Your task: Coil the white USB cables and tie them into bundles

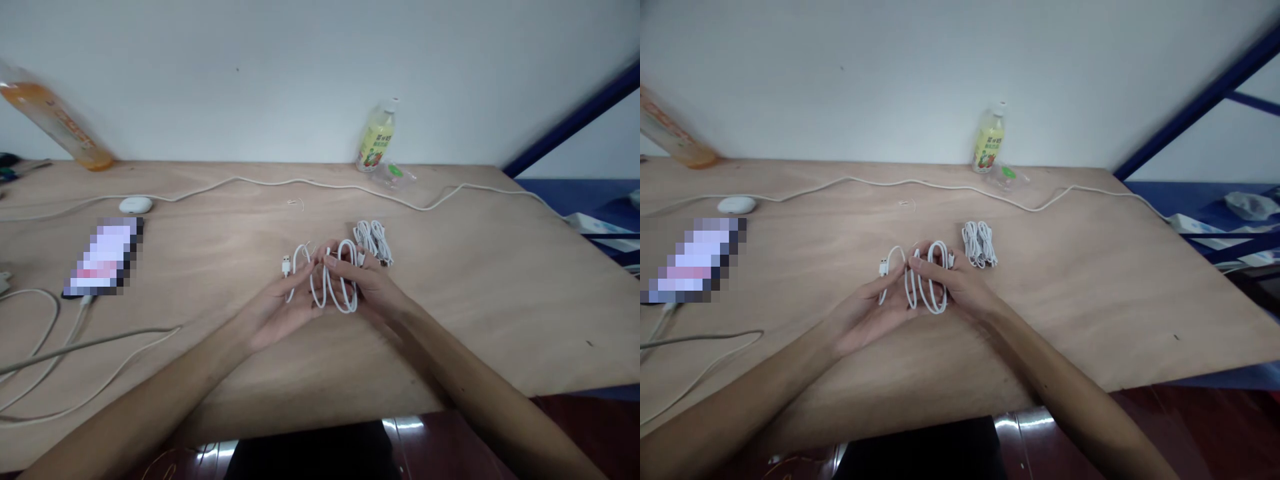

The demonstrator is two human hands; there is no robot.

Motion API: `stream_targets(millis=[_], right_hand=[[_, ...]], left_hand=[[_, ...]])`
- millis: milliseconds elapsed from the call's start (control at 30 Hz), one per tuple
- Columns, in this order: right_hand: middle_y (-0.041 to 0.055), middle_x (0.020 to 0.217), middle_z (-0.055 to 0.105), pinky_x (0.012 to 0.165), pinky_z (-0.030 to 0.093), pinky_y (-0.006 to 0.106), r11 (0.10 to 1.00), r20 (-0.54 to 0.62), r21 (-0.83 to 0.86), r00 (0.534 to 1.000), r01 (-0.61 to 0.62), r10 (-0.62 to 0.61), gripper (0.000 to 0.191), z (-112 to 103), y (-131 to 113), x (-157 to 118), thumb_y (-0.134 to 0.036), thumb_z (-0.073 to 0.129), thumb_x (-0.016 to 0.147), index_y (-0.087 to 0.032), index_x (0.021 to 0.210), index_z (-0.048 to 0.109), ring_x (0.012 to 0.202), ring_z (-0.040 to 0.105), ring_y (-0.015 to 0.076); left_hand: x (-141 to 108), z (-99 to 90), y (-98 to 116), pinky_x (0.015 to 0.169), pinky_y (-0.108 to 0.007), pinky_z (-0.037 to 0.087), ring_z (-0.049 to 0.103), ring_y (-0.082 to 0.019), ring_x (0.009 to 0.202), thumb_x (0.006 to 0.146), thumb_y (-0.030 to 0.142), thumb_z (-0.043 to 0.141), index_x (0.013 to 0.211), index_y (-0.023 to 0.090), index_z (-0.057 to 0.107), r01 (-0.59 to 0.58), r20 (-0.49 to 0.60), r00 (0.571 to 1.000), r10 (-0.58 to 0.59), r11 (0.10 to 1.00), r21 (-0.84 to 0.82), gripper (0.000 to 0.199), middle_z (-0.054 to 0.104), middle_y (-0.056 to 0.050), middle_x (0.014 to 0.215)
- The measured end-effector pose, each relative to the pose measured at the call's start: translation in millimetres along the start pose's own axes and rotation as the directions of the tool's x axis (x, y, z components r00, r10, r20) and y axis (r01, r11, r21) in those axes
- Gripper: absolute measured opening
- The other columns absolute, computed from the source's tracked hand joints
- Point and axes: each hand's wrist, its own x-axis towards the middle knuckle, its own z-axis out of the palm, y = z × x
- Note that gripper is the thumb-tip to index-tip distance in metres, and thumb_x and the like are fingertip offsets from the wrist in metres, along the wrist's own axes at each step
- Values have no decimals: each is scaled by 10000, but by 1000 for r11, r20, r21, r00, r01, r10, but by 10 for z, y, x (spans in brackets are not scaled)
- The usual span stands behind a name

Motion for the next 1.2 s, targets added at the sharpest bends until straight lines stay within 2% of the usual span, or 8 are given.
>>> stream_targets(millis=[133, 267, 400, 500, 600, 700, 933, 1200], right_hand=[[-91, 589, 517, 451, 335, 221, 996, -26, -92, 1000, -20, 18, 449, 4, -29, -4, -580, 954, 765, -229, 930, 729, 488, 407, 90], [-92, 579, 505, 437, 255, 213, 996, -79, -86, 997, 8, -15, 381, -60, 8, 38, -541, 921, 820, -225, 977, 776, 478, 381, 79], [-24, 870, 752, 523, 426, 220, 999, -143, 23, 989, 42, -38, 415, -162, 46, 86, -369, 934, 820, -265, 1201, 806, 640, 605, 109], [35, 1123, 839, 716, 585, 287, 996, -123, 79, 992, 34, -24, 385, -194, 22, 104, -303, 931, 817, -258, 1181, 815, 850, 736, 165], [73, 1247, 848, 913, 625, 361, 995, -79, 78, 996, 58, -52, 296, -183, -15, 109, -328, 919, 840, -243, 1112, 840, 992, 766, 207], [76, 1324, 834, 980, 620, 372, 997, -67, 50, 996, 62, -58, 282, -178, -18, 116, -363, 891, 880, -244, 1133, 855, 1004, 765, 200], [99, 1221, 855, 946, 626, 375, 996, -65, 61, 996, 68, -64, 220, -210, 62, 153, -329, 865, 870, -221, 1062, 854, 1055, 790, 229], [78, 1004, 857, 859, 632, 382, 998, -49, -9, 997, 58, -58, 385, -187, 109, 136, -575, 915, 837, -235, 1002, 838, 1012, 793, 253]], left_hand=[[8, -40, 45, 1149, -587, 592, 796, -327, 1209, 1087, 227, 655, 1537, 287, 657, -44, 33, 999, 42, 996, 77, 454, 817, -118, 1313], [21, -72, 140, 1141, -598, 599, 810, -316, 1183, 1128, 215, 564, 1535, 239, 660, -79, -32, 996, 82, 991, 106, 419, 815, -142, 1336], [46, -82, 205, 1137, -570, 611, 823, -292, 1170, 1143, 165, 500, 1581, 226, 608, -98, -95, 989, 110, 988, 121, 455, 818, -140, 1356], [62, -78, 218, 1138, -571, 615, 831, -285, 1157, 1139, 126, 479, 1610, 227, 576, -135, -118, 982, 147, 985, 106, 491, 835, -132, 1321], [66, -67, 219, 1146, -603, 608, 829, -301, 1175, 1142, 129, 459, 1632, 239, 558, -164, -122, 977, 177, 980, 111, 511, 841, -135, 1305], [60, -54, 223, 1163, -631, 589, 818, -319, 1208, 1145, 145, 453, 1637, 243, 560, -186, -127, 971, 203, 973, 134, 513, 828, -143, 1342], [61, -69, 249, 1137, -651, 600, 836, -338, 1151, 1122, 178, 534, 1574, 239, 641, -221, -166, 953, 255, 955, 195, 469, 838, -144, 1310], [63, -33, 320, 1100, -566, 647, 820, -334, 1196, 1130, 163, 482, 1366, 117, 774, -143, -275, 938, 209, 960, 241, 378, 838, -188, 1299]])
